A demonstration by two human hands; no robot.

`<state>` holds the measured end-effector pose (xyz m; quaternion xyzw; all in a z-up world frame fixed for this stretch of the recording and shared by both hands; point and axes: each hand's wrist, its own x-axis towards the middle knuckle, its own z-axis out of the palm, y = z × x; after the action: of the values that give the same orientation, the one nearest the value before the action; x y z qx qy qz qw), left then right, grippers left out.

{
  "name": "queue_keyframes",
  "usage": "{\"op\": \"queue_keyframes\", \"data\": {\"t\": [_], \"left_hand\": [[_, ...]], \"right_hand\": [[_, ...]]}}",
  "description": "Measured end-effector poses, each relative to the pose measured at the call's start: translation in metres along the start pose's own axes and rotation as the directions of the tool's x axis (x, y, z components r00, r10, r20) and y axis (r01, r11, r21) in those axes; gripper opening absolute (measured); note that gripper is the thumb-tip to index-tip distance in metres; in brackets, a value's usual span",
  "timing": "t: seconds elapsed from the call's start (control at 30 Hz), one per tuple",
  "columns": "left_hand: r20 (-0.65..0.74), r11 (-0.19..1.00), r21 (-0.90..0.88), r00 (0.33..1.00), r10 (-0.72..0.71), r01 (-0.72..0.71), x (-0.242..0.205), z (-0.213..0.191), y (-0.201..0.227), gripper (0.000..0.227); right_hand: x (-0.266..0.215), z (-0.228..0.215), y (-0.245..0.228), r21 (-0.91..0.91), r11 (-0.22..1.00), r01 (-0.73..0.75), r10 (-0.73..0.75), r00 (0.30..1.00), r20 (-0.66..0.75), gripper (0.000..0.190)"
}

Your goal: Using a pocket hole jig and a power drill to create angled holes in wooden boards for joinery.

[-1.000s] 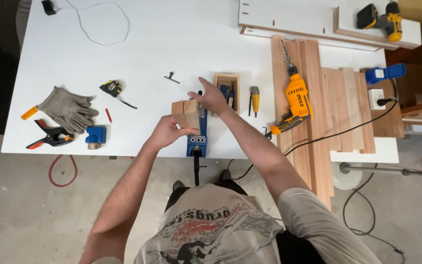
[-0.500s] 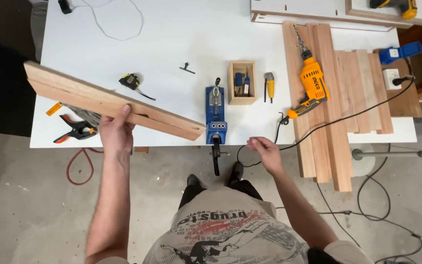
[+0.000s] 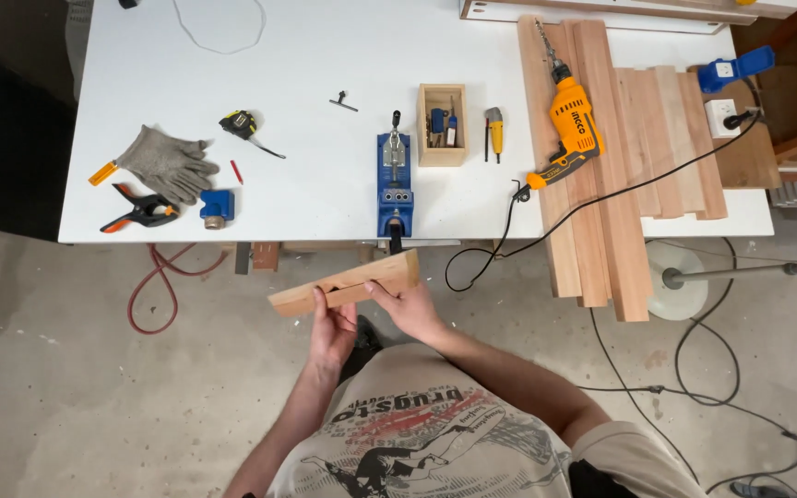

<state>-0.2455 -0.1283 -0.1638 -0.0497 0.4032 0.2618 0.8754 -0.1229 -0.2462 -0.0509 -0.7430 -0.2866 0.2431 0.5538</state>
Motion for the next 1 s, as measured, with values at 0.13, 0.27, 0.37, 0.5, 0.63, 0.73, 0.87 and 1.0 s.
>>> {"op": "queue_keyframes", "data": {"t": [0.13, 0.27, 0.37, 0.5, 0.63, 0.73, 0.87, 1.0], "left_hand": [[-0.1, 0.831, 0.542, 0.991, -0.087, 0.127, -0.026, -0.047, -0.042, 0.083], [0.1, 0.04, 0.993, 0.972, 0.212, -0.111, -0.04, -0.083, -0.04, 0.062], [0.504, -0.372, 0.837, 0.83, 0.24, -0.401, -0.104, -0.052, -0.054, 0.088], [0.759, -0.515, 0.582, 0.648, 0.065, -0.629, -0.141, -0.031, -0.087, 0.106], [0.639, -0.539, 0.701, 0.746, 0.185, -0.467, -0.136, -0.056, -0.109, 0.072], [0.667, -0.44, 0.713, 0.721, 0.186, -0.546, -0.151, -0.046, -0.111, 0.068], [0.641, -0.448, 0.737, 0.734, 0.225, -0.506, -0.142, -0.052, -0.104, 0.069], [0.599, -0.433, 0.764, 0.775, 0.199, -0.479, -0.121, -0.048, -0.084, 0.072]], "right_hand": [[-0.037, -0.009, 0.045, -0.116, 0.993, -0.012, 0.004, 0.998, -0.07, 0.04], [-0.07, -0.049, 0.036, -0.148, 0.971, 0.188, -0.187, 0.982, 0.021, 0.029], [-0.093, -0.069, 0.045, -0.135, 0.947, 0.291, -0.277, 0.954, 0.119, 0.032], [-0.128, -0.077, 0.053, 0.031, 0.945, 0.325, -0.326, 0.936, 0.13, 0.03], [-0.132, -0.093, 0.035, 0.11, 0.919, 0.378, -0.382, 0.924, 0.014, 0.068], [-0.129, -0.107, -0.001, 0.04, 0.834, 0.55, -0.544, 0.833, -0.097, 0.049], [-0.123, -0.101, -0.018, 0.026, 0.775, 0.632, -0.629, 0.774, -0.068, 0.024], [-0.104, -0.084, -0.013, 0.076, 0.786, 0.613, -0.607, 0.789, -0.092, 0.024]]}}
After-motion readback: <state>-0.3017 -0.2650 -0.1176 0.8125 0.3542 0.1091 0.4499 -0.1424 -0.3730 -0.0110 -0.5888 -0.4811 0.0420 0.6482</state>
